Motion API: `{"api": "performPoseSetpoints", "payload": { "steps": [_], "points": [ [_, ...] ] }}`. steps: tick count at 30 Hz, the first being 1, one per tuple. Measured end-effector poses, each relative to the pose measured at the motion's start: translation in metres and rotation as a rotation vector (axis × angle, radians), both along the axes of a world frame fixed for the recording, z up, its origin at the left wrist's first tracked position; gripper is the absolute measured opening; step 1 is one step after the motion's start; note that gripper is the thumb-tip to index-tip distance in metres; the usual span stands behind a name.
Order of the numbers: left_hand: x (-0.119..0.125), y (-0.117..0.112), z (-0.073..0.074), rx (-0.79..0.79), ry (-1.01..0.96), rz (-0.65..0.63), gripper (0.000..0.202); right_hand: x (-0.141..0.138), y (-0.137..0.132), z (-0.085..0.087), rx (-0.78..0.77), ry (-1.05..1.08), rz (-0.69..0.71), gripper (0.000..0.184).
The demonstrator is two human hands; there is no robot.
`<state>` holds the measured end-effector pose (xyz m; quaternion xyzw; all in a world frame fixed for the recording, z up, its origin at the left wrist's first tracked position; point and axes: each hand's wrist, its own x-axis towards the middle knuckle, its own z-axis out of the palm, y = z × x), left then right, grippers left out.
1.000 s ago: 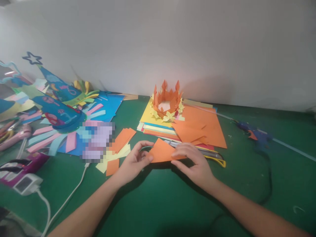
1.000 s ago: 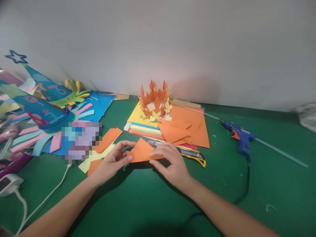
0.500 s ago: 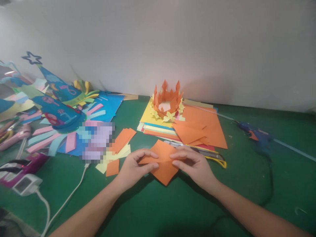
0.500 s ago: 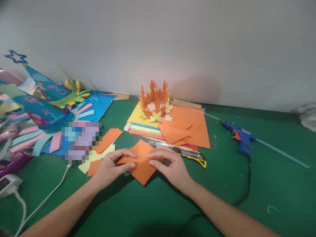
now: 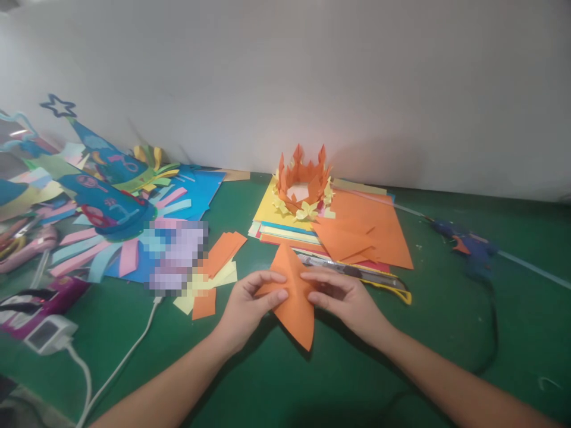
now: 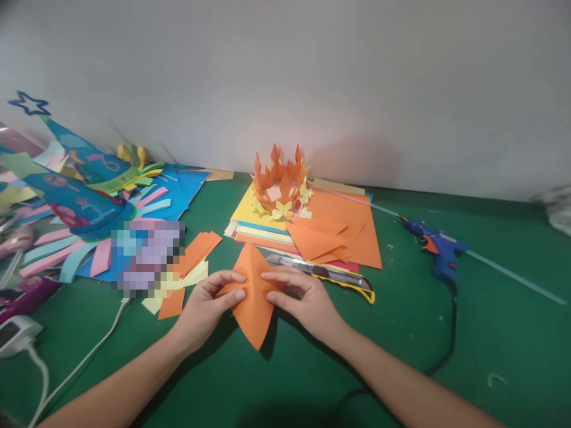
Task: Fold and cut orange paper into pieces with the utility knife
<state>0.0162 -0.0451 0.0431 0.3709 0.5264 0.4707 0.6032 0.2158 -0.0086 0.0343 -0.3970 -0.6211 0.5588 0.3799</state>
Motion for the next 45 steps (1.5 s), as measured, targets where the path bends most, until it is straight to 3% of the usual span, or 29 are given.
{"api": "performPoseSetpoints", "payload": {
  "steps": [9,14,21,27,33,40,45],
  "points": [
    [0.005,-0.005,0.001,0.004,0.04,0.005,0.021,-0.002,-0.003,0.0,-0.133,0.138,0.03,0.026],
    [0.007,-0.007,0.002,0.089,0.117,0.028,0.015,-0.003,-0.004,0.001,-0.208,0.154,0.032,0.027],
    [0.01,-0.007,0.003,0.201,0.222,0.068,0.006,-0.006,-0.006,0.002,-0.296,0.22,0.16,0.039],
    [0.012,-0.007,0.0,0.226,0.266,0.062,0.005,-0.007,-0.006,0.003,-0.255,0.187,0.08,0.025],
    [0.013,-0.009,0.0,0.145,0.23,0.002,0.01,-0.01,-0.009,0.004,-0.231,0.176,0.035,0.025],
    [0.012,-0.009,-0.001,0.138,0.214,-0.017,0.011,-0.007,-0.011,0.005,0.123,-0.099,-0.019,0.009],
    [0.01,-0.011,-0.003,0.172,0.238,-0.015,0.009,-0.008,-0.015,0.005,0.048,0.01,0.038,0.007]
  ]
}}
